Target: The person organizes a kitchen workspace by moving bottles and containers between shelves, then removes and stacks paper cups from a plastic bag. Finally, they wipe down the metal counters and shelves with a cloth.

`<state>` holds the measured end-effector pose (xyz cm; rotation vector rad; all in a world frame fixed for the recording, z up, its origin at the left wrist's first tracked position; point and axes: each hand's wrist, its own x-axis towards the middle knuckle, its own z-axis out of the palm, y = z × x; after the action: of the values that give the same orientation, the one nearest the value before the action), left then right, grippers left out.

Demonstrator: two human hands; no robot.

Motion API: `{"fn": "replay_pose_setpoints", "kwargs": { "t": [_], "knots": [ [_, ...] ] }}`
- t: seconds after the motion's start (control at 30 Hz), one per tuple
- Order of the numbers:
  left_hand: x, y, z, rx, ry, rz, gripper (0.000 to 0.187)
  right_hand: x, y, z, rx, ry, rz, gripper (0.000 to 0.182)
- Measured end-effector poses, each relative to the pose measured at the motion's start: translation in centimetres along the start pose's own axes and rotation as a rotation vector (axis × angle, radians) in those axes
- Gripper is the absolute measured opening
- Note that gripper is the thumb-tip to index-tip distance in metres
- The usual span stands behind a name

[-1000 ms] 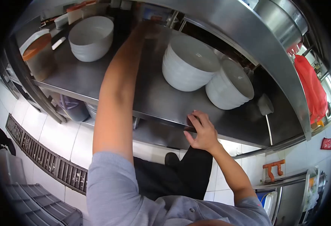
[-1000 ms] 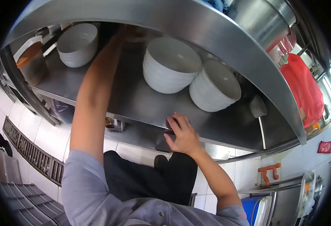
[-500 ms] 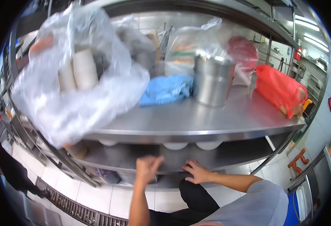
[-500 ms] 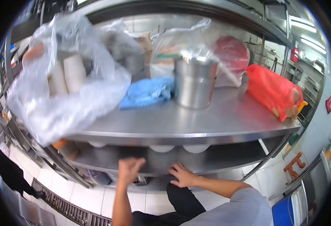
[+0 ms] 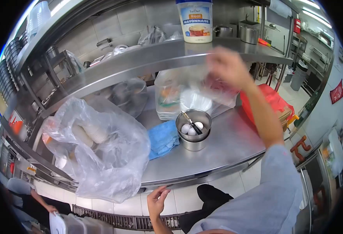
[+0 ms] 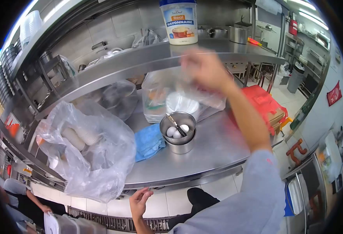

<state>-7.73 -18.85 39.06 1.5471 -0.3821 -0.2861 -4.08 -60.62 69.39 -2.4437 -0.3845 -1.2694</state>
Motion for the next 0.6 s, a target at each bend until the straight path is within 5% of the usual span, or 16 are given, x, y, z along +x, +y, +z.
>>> {"fn": "replay_pose_setpoints", "kwargs": {
  "t": [0.03,0.1,0.17,0.2,0.27,0.3,0.43,0.6],
  "knots": [
    [-0.5,1.1,-0.1,0.006,0.009,-0.01,0.022,4.6,5.2,-0.9,0.008,0.172,0.054,0.025],
    [-2.0,2.2,-0.3,-0.039,0.122,-0.084,0.022,13.2,11.9,-2.9,-0.277,0.413,0.298,0.058],
    [-3.7,2.5,-0.6,-0.048,0.229,-0.135,0.023,18.3,17.3,-3.2,-0.609,0.464,0.297,0.08],
    [-5.0,2.4,-0.6,-0.06,0.326,-0.187,0.023,19.4,17.3,-3.5,-0.587,0.456,0.281,0.08],
    [-7.3,2.0,-0.1,-0.088,0.445,-0.207,0.024,22.0,17.2,-3.4,0.107,0.2,0.533,0.092],
    [-8.8,1.9,0.2,-0.152,0.551,-0.286,0.025,23.3,18.6,-2.4,0.212,0.21,0.437,0.093],
    [-13.1,0.3,2.3,-0.343,0.784,-0.414,0.024,28.4,23.0,3.5,0.217,0.024,0.293,0.094],
    [-12.9,0.2,4.1,-0.358,0.826,-0.399,0.023,31.8,15.9,10.0,0.311,0.029,0.367,0.086]
  ]
}}
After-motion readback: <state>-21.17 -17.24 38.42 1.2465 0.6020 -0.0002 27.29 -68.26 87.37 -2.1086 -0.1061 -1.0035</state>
